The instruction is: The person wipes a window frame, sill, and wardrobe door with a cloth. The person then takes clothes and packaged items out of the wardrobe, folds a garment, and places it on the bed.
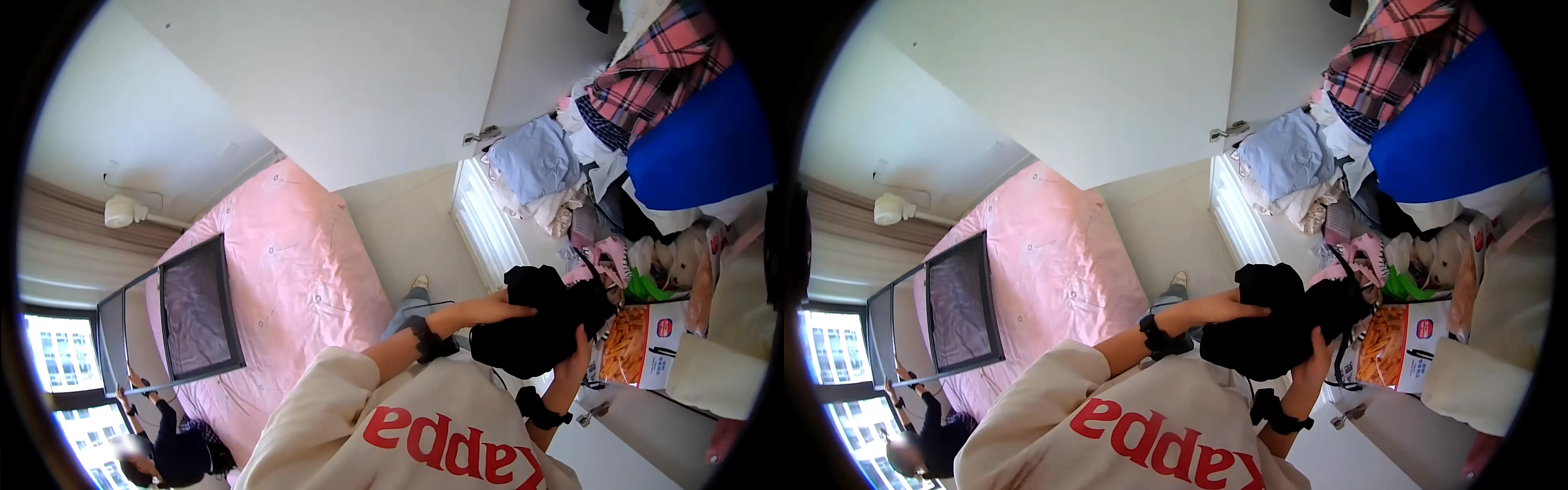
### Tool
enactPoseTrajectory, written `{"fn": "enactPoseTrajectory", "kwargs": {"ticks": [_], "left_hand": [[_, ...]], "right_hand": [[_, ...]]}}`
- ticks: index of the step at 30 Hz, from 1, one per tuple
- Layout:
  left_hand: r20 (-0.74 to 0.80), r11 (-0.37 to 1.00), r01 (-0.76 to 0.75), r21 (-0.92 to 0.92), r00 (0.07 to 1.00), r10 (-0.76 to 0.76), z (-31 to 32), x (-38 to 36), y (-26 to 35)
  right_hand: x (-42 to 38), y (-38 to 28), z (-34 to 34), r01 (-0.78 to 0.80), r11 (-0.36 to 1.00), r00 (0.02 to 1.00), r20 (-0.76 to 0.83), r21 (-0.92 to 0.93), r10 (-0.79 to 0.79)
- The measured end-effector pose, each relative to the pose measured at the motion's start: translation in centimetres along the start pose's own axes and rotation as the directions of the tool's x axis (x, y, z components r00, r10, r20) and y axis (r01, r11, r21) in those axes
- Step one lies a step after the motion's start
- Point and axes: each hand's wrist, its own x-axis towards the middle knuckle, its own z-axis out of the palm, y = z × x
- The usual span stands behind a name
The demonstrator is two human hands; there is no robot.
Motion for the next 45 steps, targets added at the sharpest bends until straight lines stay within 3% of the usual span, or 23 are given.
{"fn": "enactPoseTrajectory", "kwargs": {"ticks": [5,11,20,22,24,26,29,32,33,35,37,38,40,43,45], "left_hand": [[-0.086,0.998,-0.035,-0.051,0.996,0.031,-0.1,-0.8,-0.3],[-0.179,0.992,-0.108,-0.072,0.979,0.094,0.4,-1.2,-0.1],[-0.265,0.995,-0.101,-0.013,0.96,0.094,0.6,-0.7,0.4],[-0.304,0.992,-0.117,-0.038,0.947,0.1,1.2,-0.6,0.6],[-0.258,0.978,-0.029,-0.205,0.966,-0.026,0.9,-0.5,1.3],[-0.343,0.981,-0.022,-0.194,0.938,-0.047,0.6,0.1,1.6],[-0.448,0.927,-0.372,-0.051,0.838,0.312,-0.3,2.0,0.3],[-0.453,0.968,-0.183,-0.173,0.887,0.087,-1.7,1.8,1.3],[-0.423,0.964,-0.118,-0.24,0.906,0.005,-2.7,2.2,1.3],[-0.352,0.985,-0.092,-0.144,0.935,0.036,-4.1,3.1,1.7],[-0.289,0.998,-0.056,-0.042,0.957,0.041,-5.5,3.5,3.2],[-0.26,1.0,-0.019,-0.007,0.965,0.017,-6.0,3.5,4.1],[-0.223,0.999,-0.014,0.04,0.975,0.022,-6.3,3.9,4.3],[-0.209,0.992,-0.069,0.11,0.974,0.091,-6.9,4.9,5.3],[-0.189,0.98,-0.102,0.174,0.973,0.135,-7.3,5.6,6.3]], "right_hand": [[1.1,-0.1,1.0,-0.031,0.997,0.999,-0.013,-0.073,0.03],[1.9,-0.5,1.1,-0.023,0.992,0.994,0.105,-0.128,0.036],[2.1,-0.9,1.0,0.002,0.998,0.99,0.141,-0.058,0.006],[2.2,-1.1,0.5,-0.015,0.998,0.995,0.1,-0.063,0.021],[1.5,-2.1,1.3,-0.027,0.999,0.997,0.067,0.016,0.026],[1.0,-2.6,1.2,0.024,0.981,0.999,-0.039,-0.192,-0.032],[0.9,-2.0,0.9,-0.008,1.0,1.0,-0.012,-0.03,0.007],[1.3,-0.6,-0.8,-0.008,0.988,0.995,0.098,-0.155,0.024],[1.2,-0.6,-0.7,0.042,0.957,0.992,0.125,-0.288,-0.006],[1.5,-1.2,0.0,0.167,0.87,0.983,0.147,-0.465,-0.11],[2.5,-0.9,0.3,0.278,0.699,0.96,0.17,-0.659,-0.222],[2.6,-0.9,-0.2,0.24,0.515,0.963,0.137,-0.823,-0.231],[2.6,-1.4,1.0,0.226,0.425,0.962,0.134,-0.876,-0.236],[3.6,-0.6,1.2,0.214,0.53,0.932,0.009,-0.82,-0.362],[3.5,-1.6,2.0,0.176,0.52,0.95,0.006,-0.836,-0.311]]}}
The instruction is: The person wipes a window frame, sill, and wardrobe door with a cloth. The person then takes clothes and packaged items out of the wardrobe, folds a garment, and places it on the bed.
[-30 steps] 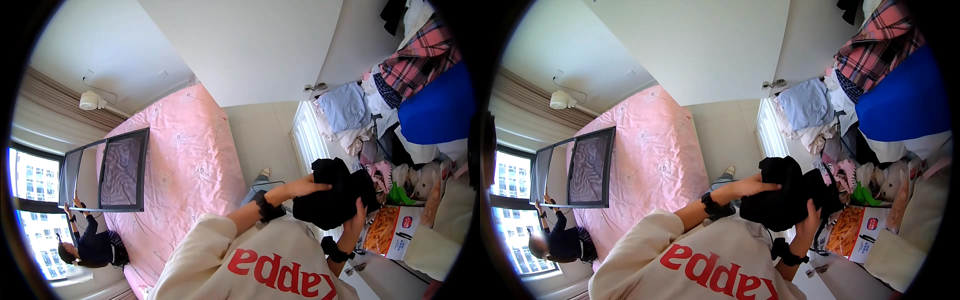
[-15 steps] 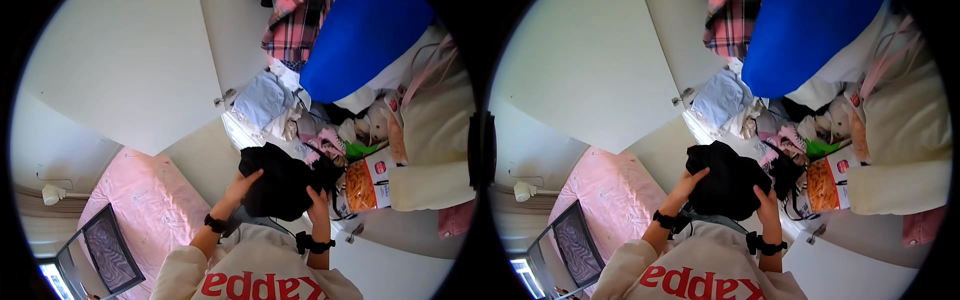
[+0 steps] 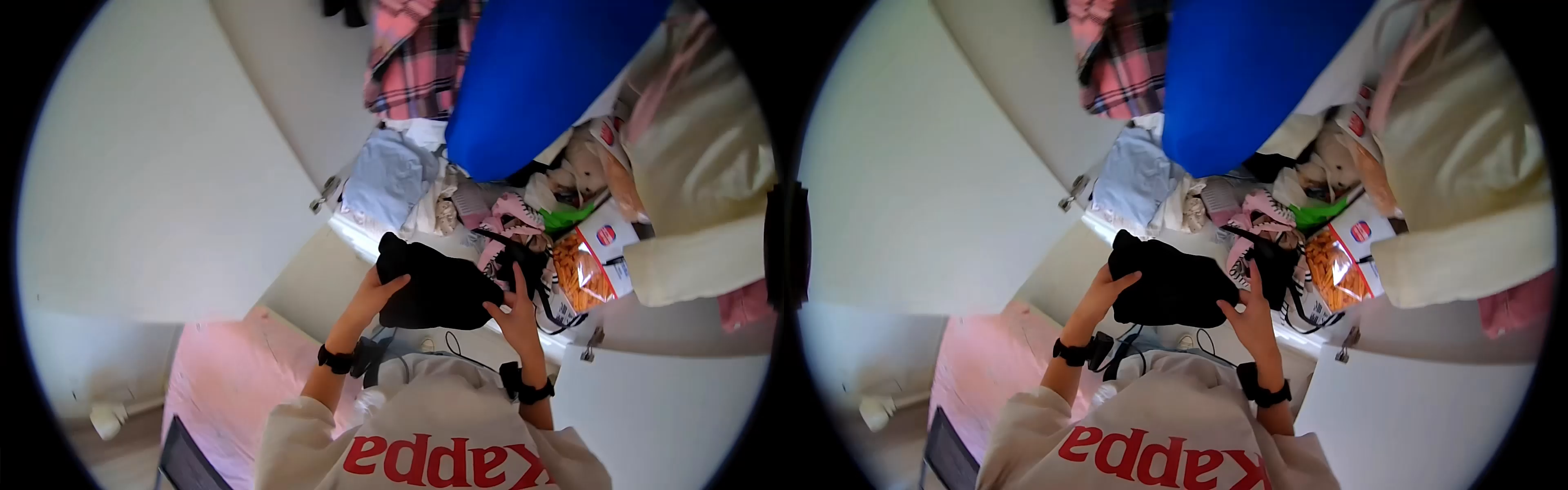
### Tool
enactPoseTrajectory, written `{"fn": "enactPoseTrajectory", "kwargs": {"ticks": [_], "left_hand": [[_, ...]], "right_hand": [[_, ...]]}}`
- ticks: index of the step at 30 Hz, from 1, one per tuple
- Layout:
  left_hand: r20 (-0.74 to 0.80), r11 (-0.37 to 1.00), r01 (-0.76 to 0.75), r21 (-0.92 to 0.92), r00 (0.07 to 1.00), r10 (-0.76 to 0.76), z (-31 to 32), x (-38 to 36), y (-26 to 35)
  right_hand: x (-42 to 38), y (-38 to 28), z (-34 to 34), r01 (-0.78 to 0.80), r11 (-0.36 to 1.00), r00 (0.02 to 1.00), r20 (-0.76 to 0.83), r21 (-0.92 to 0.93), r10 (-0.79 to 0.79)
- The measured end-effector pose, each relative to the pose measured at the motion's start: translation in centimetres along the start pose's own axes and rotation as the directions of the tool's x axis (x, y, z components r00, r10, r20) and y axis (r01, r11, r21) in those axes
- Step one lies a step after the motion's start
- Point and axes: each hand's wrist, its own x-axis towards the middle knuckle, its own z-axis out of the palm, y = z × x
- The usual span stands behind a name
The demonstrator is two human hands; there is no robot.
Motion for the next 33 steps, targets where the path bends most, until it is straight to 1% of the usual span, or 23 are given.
{"fn": "enactPoseTrajectory", "kwargs": {"ticks": [1,2,3,4,5,7,10,11,13,14,16,18,19,21,22,23,25,26,27,28,29,31,33], "left_hand": [[0.014,0.999,-0.033,-0.015,0.999,0.033,-0.1,0.4,0.4],[0.024,0.996,-0.074,-0.043,0.997,0.075,-0.2,0.9,0.7],[0.025,0.99,-0.114,-0.08,0.993,0.117,-0.2,1.5,1.0],[0.059,0.986,-0.031,-0.162,0.997,0.041,-0.2,1.8,1.6],[0.061,0.98,-0.002,-0.197,0.998,0.015,-0.1,2.2,1.7],[0.065,0.966,0.052,-0.254,0.997,-0.037,0.2,3.2,2.0],[0.003,0.991,-0.128,-0.045,0.992,0.128,0.1,5.3,1.8],[0.003,0.99,-0.019,-0.139,1.0,0.02,0.1,5.6,2.0],[0.037,0.992,-0.057,-0.112,0.997,0.061,0.1,6.6,3.3],[0.039,0.988,-0.152,0.016,0.988,0.152,0.1,7.2,3.5],[0.074,0.905,-0.348,0.246,0.937,0.34,0.5,8.6,3.6],[0.192,0.909,-0.278,0.311,0.955,0.226,0.5,9.4,3.5],[0.247,0.916,-0.211,0.342,0.96,0.129,0.5,9.6,2.6],[0.377,0.731,-0.401,0.551,0.902,0.21,1.7,8.8,1.4],[0.492,0.617,-0.496,0.612,0.849,0.194,2.2,8.2,1.2],[0.6,0.602,-0.545,0.583,0.789,0.133,2.9,7.7,1.1],[0.764,0.66,-0.588,0.468,0.645,0.033,5.3,6.7,2.2],[0.826,0.61,-0.681,0.404,0.559,0.076,6.7,6.6,2.2],[0.876,0.554,-0.761,0.337,0.469,0.111,8.1,6.6,2.2],[0.889,0.546,-0.784,0.297,0.435,0.141,9.4,6.4,2.6],[0.864,0.708,-0.672,0.216,0.47,0.182,10.0,6.7,1.0],[0.841,0.849,-0.487,0.204,0.531,0.103,12.2,6.2,2.2],[0.812,0.885,-0.395,0.246,0.582,0.034,12.4,5.6,2.1]], "right_hand": [[0.2,-0.8,-0.3,-0.013,1.0,1.0,0.011,-0.016,0.013],[0.4,-0.8,-0.1,0.041,0.992,0.997,0.064,-0.12,-0.034],[0.7,-1.0,0.2,0.199,0.977,0.976,0.103,-0.081,-0.19],[1.2,-0.9,0.4,0.224,0.965,0.968,0.147,-0.133,-0.205],[1.5,-0.8,0.7,0.247,0.953,0.958,0.194,-0.174,-0.213],[1.8,-0.9,1.2,0.179,0.95,0.981,0.114,-0.256,-0.154],[1.8,-1.3,0.6,0.089,0.942,0.995,-0.012,-0.324,-0.098],[1.5,-1.3,0.4,0.059,0.941,0.995,-0.058,-0.333,-0.083],[1.0,-1.1,-0.2,0.178,0.947,0.968,-0.127,-0.269,-0.218],[0.9,-1.1,-0.6,0.244,0.938,0.943,-0.166,-0.247,-0.289],[0.6,-1.0,-0.6,0.285,0.957,0.928,-0.234,-0.061,-0.291],[0.1,-1.4,-1.3,0.269,0.96,0.934,-0.263,0.075,-0.241],[0.0,-2.2,-1.7,0.16,0.984,0.952,-0.277,0.082,-0.132],[-0.7,-3.6,-2.1,-0.085,0.987,0.951,-0.284,0.138,0.122],[-0.8,-2.2,-1.7,-0.039,0.999,0.947,-0.32,0.011,0.041],[-1.3,-2.0,-1.0,0.016,1.0,0.95,-0.311,-0.004,-0.016],[-1.3,-2.8,-1.2,0.163,0.982,0.933,-0.309,-0.097,-0.185],[-1.6,-3.4,-1.6,0.144,0.988,0.953,-0.262,-0.056,-0.154],[-1.9,-4.8,-2.4,0.072,0.997,0.981,-0.181,-0.013,-0.073],[-1.8,-5.6,-2.9,0.147,0.988,0.972,-0.177,-0.042,-0.152],[-1.5,-5.9,-3.6,0.218,0.973,0.961,-0.159,-0.075,-0.227],[-1.1,-6.4,-4.9,0.201,0.964,0.967,-0.12,-0.175,-0.223],[-1.5,-8.9,-6.9,0.189,0.942,0.972,-0.081,-0.276,-0.219]]}}
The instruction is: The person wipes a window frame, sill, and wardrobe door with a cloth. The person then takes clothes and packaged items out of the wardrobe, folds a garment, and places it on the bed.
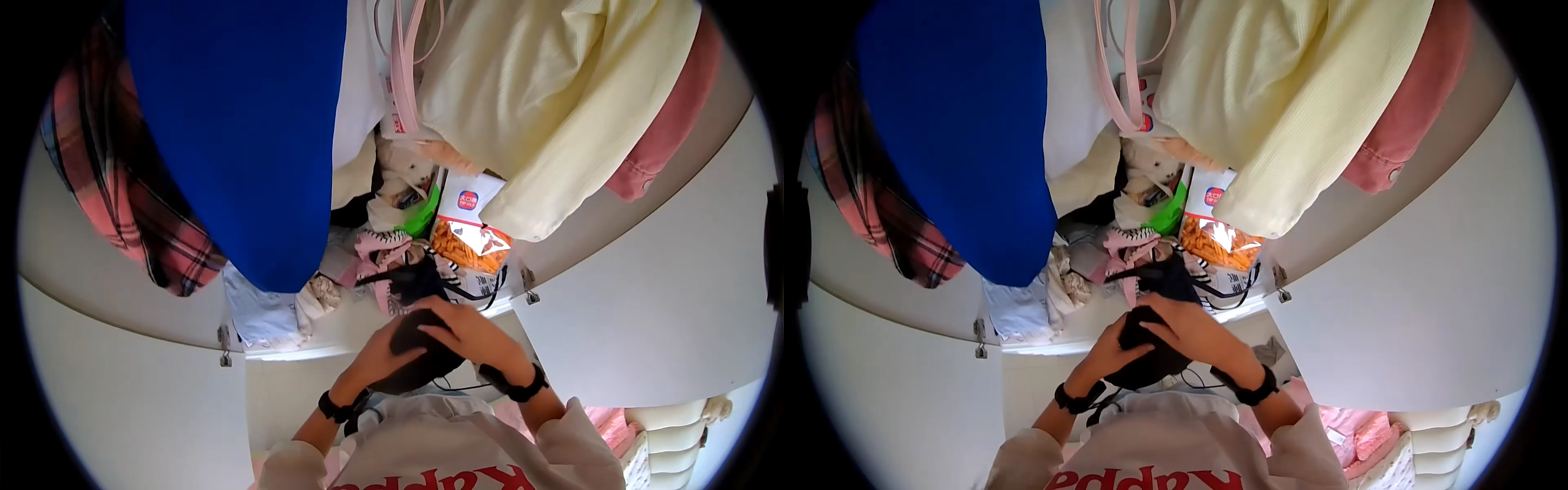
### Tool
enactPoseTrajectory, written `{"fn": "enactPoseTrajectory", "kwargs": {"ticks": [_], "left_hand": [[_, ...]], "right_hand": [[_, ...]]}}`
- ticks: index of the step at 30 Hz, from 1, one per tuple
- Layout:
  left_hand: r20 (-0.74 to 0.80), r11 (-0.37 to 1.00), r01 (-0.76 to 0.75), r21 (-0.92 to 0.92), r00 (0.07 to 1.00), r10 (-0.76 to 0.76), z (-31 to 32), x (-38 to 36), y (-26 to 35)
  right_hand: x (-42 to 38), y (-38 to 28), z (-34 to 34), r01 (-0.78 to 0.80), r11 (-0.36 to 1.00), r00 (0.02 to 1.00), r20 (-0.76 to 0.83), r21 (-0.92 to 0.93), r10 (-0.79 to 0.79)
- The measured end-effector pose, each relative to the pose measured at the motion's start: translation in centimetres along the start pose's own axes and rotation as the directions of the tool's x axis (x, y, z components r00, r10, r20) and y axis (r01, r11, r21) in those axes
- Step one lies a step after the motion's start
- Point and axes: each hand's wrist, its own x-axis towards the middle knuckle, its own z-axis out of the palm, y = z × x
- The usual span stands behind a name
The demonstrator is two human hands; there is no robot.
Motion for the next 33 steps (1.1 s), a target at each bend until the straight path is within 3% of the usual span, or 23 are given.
{"fn": "enactPoseTrajectory", "kwargs": {"ticks": [1,4,7,8,10,11,12,14,16,17,20,23,26,29,32,33], "left_hand": [[0.0,0.999,0.034,-0.022,0.999,-0.034,0.1,0.1,0.1],[0.099,0.993,-0.073,0.092,0.993,0.064,1.3,0.4,-1.5],[0.138,0.975,-0.124,0.187,0.985,0.099,2.1,2.2,-1.0],[0.133,0.992,-0.056,0.115,0.99,0.041,1.9,2.7,-0.3],[0.045,0.985,-0.147,0.089,0.989,0.143,1.4,4.2,0.4],[0.096,0.976,-0.212,0.042,0.973,0.208,0.8,5.3,0.4],[0.113,0.99,-0.137,0.027,0.985,0.133,0.0,5.4,2.6],[0.062,0.998,-0.021,-0.066,0.998,0.026,-1.3,6.1,4.0],[0.035,0.977,0.081,-0.196,0.997,-0.075,-2.7,6.3,4.4],[0.123,0.965,0.129,-0.229,0.987,-0.103,-3.6,6.2,5.1],[0.164,0.938,0.152,-0.311,0.981,-0.105,-4.2,5.6,5.7],[0.024,0.968,-0.004,-0.25,1.0,0.011,-4.2,5.7,4.3],[0.07,0.956,0.134,-0.262,0.99,-0.119,-4.7,5.2,4.2],[-0.021,0.986,-0.118,-0.121,0.993,0.116,-4.3,5.0,2.7],[-0.068,0.996,-0.061,-0.068,0.996,0.057,-4.6,4.9,3.1],[-0.054,0.994,0.04,-0.105,0.997,-0.046,-4.8,4.8,3.6]], "right_hand": [[0.0,-1.2,-1.0,-0.081,0.996,0.997,0.02,0.02,0.081],[-1.3,-1.2,-2.0,-0.018,0.999,0.994,-0.113,-0.05,0.012],[-1.4,-0.3,-3.5,-0.096,0.995,0.974,-0.211,-0.039,0.085],[-1.4,0.3,-3.9,-0.128,0.99,0.96,-0.259,-0.052,0.111],[0.4,1.4,-6.0,-0.218,0.974,0.938,-0.262,0.062,0.227],[1.5,1.9,-6.7,-0.148,0.964,0.947,-0.249,0.222,0.203],[3.1,2.3,-7.6,-0.053,0.931,0.954,-0.256,0.361,0.154],[5.4,1.9,-8.9,-0.106,0.849,0.957,-0.178,0.517,0.228],[7.5,1.9,-9.4,-0.036,0.896,0.97,-0.2,0.444,0.137],[8.8,2.0,-9.6,-0.019,0.914,0.983,-0.162,0.406,0.092],[12.1,2.3,-9.8,0.043,0.97,0.994,-0.106,0.24,-0.018],[13.7,1.7,-10.3,0.136,0.976,0.989,-0.079,0.172,-0.124],[14.1,1.2,-10.6,0.151,0.972,0.988,-0.07,0.18,-0.141],[14.5,1.6,-11.2,0.19,0.975,0.977,-0.12,0.113,-0.176],[14.7,1.9,-11.2,0.18,0.968,0.975,-0.162,0.175,-0.152],[14.7,2.3,-11.0,0.207,0.966,0.965,-0.195,0.156,-0.175]]}}
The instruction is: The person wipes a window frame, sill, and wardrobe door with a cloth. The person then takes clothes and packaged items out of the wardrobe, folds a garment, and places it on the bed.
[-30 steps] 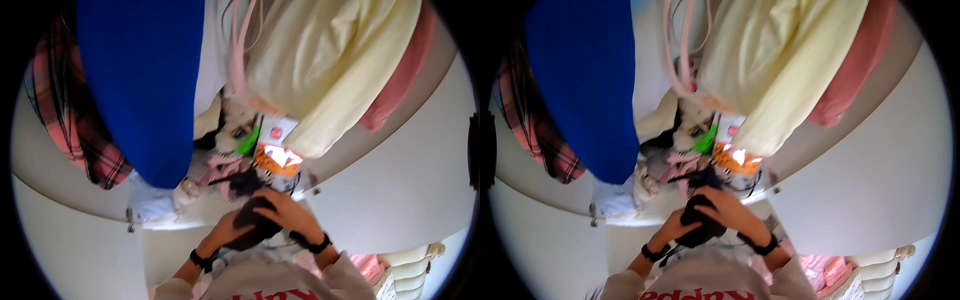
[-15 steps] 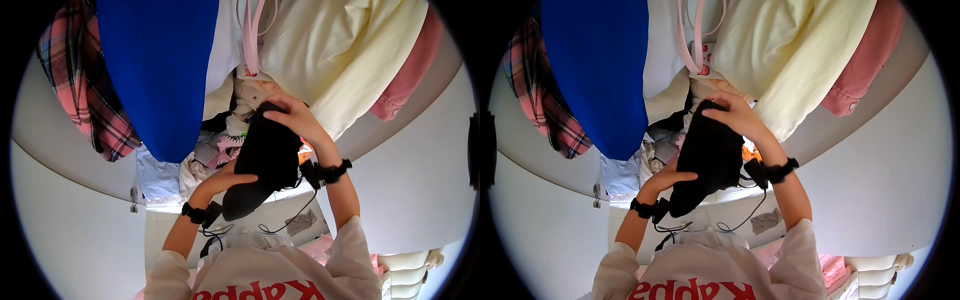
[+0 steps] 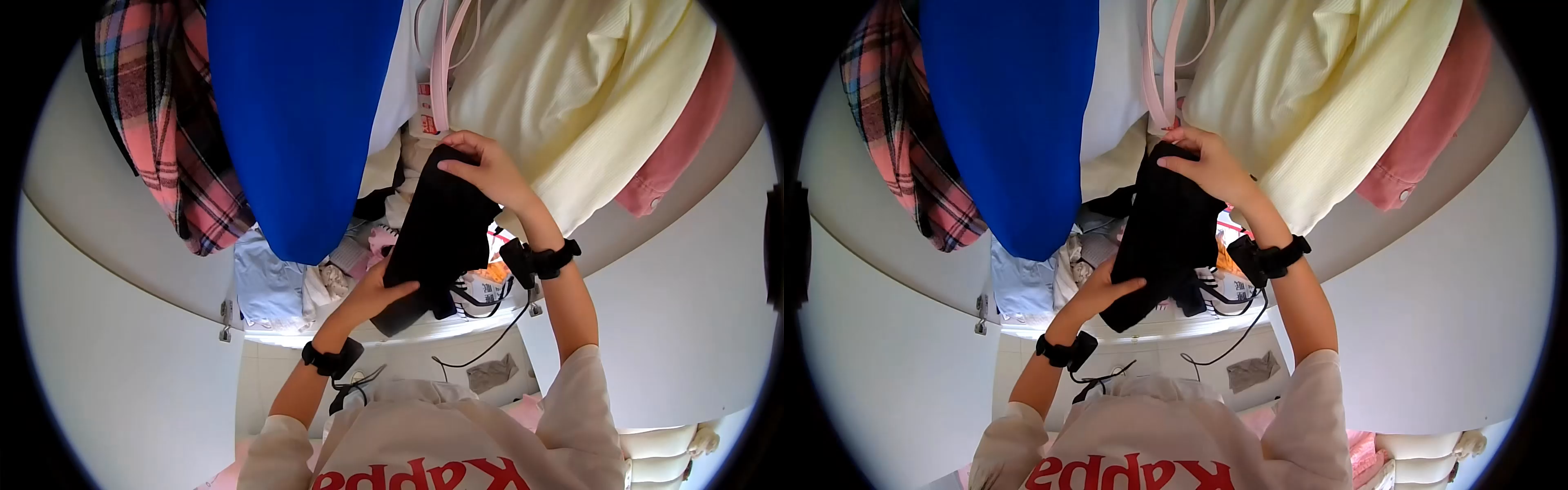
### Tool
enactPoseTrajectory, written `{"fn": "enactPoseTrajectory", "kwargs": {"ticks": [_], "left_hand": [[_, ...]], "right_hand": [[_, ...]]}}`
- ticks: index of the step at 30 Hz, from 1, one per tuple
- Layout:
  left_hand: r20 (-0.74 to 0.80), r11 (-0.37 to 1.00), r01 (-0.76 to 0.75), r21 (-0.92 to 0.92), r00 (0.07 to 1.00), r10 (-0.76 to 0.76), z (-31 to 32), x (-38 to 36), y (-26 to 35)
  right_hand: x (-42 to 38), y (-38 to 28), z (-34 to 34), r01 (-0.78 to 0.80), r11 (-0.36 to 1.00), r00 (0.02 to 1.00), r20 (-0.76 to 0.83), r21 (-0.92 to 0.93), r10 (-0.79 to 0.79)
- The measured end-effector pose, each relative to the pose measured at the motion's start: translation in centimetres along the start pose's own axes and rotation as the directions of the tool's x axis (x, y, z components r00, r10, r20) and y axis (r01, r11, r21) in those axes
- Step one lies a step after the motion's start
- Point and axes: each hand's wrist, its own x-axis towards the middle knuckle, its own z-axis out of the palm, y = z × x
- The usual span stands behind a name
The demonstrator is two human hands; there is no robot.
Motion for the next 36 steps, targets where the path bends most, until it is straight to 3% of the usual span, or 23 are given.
{"fn": "enactPoseTrajectory", "kwargs": {"ticks": [3,4,6,7,9,10,14,17,19,21,22,24,25,26,29,32,33,35,36], "left_hand": [[-0.241,0.992,-0.109,0.068,0.963,0.122,-0.1,0.5,-2.3],[-0.279,0.973,-0.168,0.16,0.938,0.208,0.1,0.5,-2.4],[-0.239,0.83,-0.246,0.5,0.882,0.405,1.0,-0.5,-0.6],[-0.189,0.717,-0.269,0.644,0.852,0.489,1.8,-1.2,0.9],[-0.145,0.638,-0.26,0.724,0.848,0.51,3.7,-1.2,3.6],[-0.123,0.594,-0.258,0.762,0.843,0.524,4.5,-0.7,4.2],[-0.263,0.783,-0.347,0.517,0.806,0.53,5.6,1.6,3.1],[-0.423,0.93,-0.364,0.054,0.835,0.352,6.2,2.3,2.6],[-0.533,0.972,-0.223,-0.074,0.832,0.15,6.1,2.5,2.1],[-0.553,0.986,-0.168,-0.012,0.823,0.133,5.8,2.7,1.7],[-0.559,0.991,-0.134,-0.002,0.822,0.11,5.8,2.8,1.7],[-0.578,0.993,-0.114,0.023,0.809,0.107,6.3,2.8,1.7],[-0.589,0.991,-0.127,0.04,0.799,0.126,6.7,2.8,1.7],[-0.599,0.989,-0.138,0.055,0.788,0.143,7.1,2.8,1.7],[-0.694,0.984,-0.132,0.116,0.698,0.176,7.4,2.5,0.7],[-0.72,0.957,0.011,0.289,0.662,0.21,4.9,1.2,-1.1],[-0.694,0.923,-0.113,0.368,0.628,0.353,4.0,1.1,-1.2],[-0.646,0.953,-0.157,0.261,0.705,0.293,3.1,0.1,-0.5],[-0.636,0.93,-0.059,0.362,0.714,0.293,3.0,-0.4,-0.4]], "right_hand": [[-0.7,1.1,0.3,-0.119,0.993,0.992,-0.047,-0.023,0.118],[-1.0,1.5,0.5,-0.204,0.97,0.975,-0.065,0.136,0.214],[-2.2,2.3,1.4,-0.342,0.825,0.911,-0.057,0.45,0.409],[-3.0,1.0,2.3,-0.425,0.746,0.853,-0.051,0.512,0.52],[-4.0,-2.7,4.2,-0.557,0.551,0.7,-0.007,0.621,0.715],[-4.5,-1.3,4.7,-0.516,0.571,0.772,0.059,0.638,0.633],[-6.3,-1.6,4.8,-0.481,0.471,0.778,0.112,0.739,0.619],[-8.6,0.2,4.0,-0.492,0.398,0.803,0.226,0.774,0.552],[-10.2,0.2,4.2,-0.501,0.623,0.835,0.146,0.6,0.531],[-11.7,-0.3,5.0,-0.426,0.843,0.9,0.056,0.328,0.432],[-12.2,-1.0,5.4,-0.438,0.853,0.894,0.034,0.283,0.447],[-13.1,0.0,6.9,-0.178,0.982,0.975,-0.148,-0.061,0.168],[-13.5,0.6,7.5,-0.052,0.968,0.98,-0.197,-0.246,0.002],[-13.8,0.7,7.8,-0.038,0.962,0.972,-0.234,-0.269,-0.027],[-14.7,2.5,7.3,-0.122,0.99,0.955,-0.281,-0.07,0.097],[-15.3,3.3,5.7,-0.197,0.98,0.929,-0.311,0.04,0.2],[-15.5,3.2,4.7,-0.248,0.966,0.927,-0.271,0.071,0.258],[-15.8,4.1,3.6,-0.174,0.983,0.95,-0.272,-0.064,0.151],[-15.8,4.6,3.3,-0.128,0.985,0.959,-0.268,-0.116,0.093]]}}
